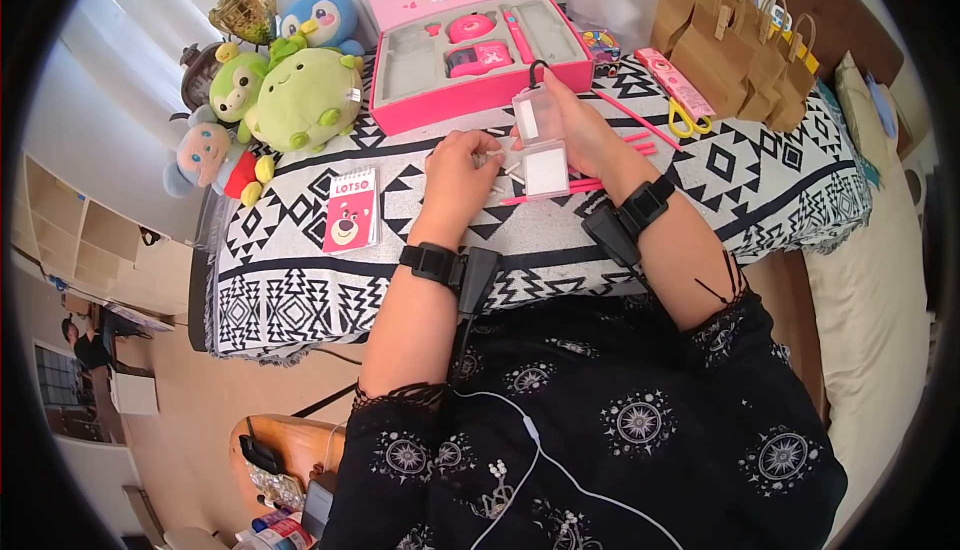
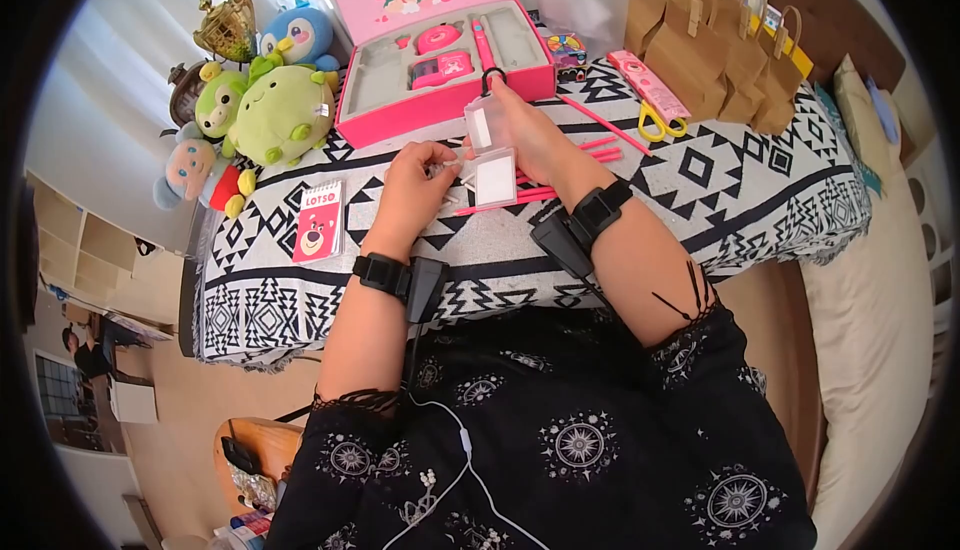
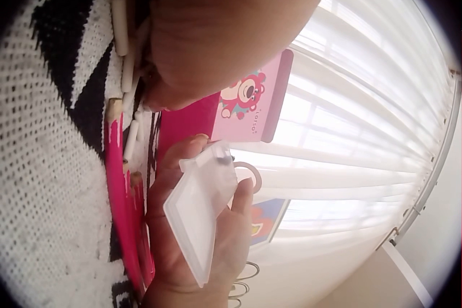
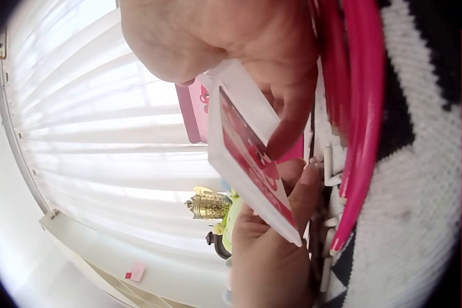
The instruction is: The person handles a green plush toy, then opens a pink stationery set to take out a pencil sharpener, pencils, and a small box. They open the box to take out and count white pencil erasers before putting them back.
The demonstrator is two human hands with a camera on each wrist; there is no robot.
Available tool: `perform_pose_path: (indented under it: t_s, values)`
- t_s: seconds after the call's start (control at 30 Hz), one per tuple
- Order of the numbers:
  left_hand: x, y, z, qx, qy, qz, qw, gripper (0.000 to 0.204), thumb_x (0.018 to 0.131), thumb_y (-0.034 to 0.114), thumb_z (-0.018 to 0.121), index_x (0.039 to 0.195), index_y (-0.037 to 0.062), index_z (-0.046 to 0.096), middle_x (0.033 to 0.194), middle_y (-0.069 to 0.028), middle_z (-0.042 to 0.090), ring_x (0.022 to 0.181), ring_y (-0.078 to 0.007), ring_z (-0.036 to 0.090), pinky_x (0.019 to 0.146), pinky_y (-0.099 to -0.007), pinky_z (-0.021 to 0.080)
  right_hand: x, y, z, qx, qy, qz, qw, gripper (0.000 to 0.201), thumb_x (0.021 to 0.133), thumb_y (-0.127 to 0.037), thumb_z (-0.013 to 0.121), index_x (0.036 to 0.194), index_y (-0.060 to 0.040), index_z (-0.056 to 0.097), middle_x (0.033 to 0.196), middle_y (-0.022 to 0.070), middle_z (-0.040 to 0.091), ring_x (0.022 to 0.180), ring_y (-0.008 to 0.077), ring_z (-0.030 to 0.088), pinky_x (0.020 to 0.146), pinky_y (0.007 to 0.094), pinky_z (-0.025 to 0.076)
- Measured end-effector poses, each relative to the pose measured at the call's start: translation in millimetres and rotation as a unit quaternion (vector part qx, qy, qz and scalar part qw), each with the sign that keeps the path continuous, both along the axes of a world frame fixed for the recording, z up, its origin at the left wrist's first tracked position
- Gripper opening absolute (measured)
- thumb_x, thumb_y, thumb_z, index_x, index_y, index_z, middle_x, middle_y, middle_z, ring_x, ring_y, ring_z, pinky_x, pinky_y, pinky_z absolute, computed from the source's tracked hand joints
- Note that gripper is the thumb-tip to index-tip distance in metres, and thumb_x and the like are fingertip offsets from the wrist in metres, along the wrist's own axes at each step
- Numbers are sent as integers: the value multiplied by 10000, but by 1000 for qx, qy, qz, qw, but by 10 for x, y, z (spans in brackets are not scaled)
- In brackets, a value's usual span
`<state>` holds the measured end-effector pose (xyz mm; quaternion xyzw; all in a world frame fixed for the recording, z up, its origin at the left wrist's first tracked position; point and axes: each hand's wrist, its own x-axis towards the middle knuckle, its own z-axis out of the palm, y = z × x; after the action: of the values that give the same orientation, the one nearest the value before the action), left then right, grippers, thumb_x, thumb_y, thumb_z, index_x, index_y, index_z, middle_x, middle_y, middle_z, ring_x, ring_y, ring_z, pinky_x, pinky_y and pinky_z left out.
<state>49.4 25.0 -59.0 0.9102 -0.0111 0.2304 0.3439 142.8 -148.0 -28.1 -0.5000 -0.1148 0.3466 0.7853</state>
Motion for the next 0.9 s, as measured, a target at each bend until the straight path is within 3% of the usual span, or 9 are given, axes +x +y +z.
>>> perform_pose_path:
  t_s: [0.27,0.37,0.43,0.53,0.57,0.63,0.77,0.9]
  values:
    - [-18,-46,75,-71,27,3,997,149,812,40,692,954,9,658,917,-100,659,853,-196,635,758,-307,488,12,17,-23,4,-51,-5,999,532,973,-551,490,1106,-43,581,934,133,673,831,217,675,742,362,545]
    - [-21,-62,88,-98,-46,13,994,141,845,22,672,979,2,636,911,-81,656,866,-176,636,789,-294,493,-19,19,-15,3,-74,-4,997,474,969,-508,536,1097,-55,586,967,117,679,858,192,674,756,345,548]
    - [-6,-62,98,-170,-107,14,979,133,873,3,652,1001,-2,617,921,-66,656,881,-145,633,809,-272,495,-38,23,-5,3,-73,4,997,448,975,-479,544,1110,-54,592,1004,102,682,878,177,677,791,333,549]
    - [-13,-121,125,-242,-132,-21,961,136,840,-32,650,972,-13,623,934,-120,643,827,-191,652,747,-297,513,-95,24,30,2,-66,25,998,448,983,-463,538,1135,-45,593,1042,95,677,933,174,671,851,338,540]
    - [-27,-126,141,-243,-133,-20,961,136,840,-32,650,972,-13,623,934,-120,643,827,-191,652,747,-297,513,-88,25,18,1,-66,25,997,448,983,-463,538,1135,-45,593,1042,95,677,933,174,671,851,338,540]
    - [-58,-140,165,-226,-100,-64,967,137,869,-14,658,998,1,614,919,-47,653,867,-103,617,783,-233,495,-66,24,-42,0,-70,70,995,459,991,-446,532,1178,-29,574,1091,83,657,1004,162,648,904,357,523]
    - [-68,-148,161,-163,-93,-74,979,111,857,1,670,959,10,630,899,-23,652,828,-91,594,721,-233,484,-51,33,-96,14,-54,95,994,472,994,-445,527,1203,-23,553,1147,82,628,1061,153,620,935,375,508]
    - [-69,-138,146,-54,-88,-58,993,104,821,29,691,917,43,653,819,-31,620,746,-139,547,647,-274,454,-73,33,-91,4,-62,116,991,500,1002,-459,500,1230,-16,533,1184,85,604,1084,159,607,944,384,504]
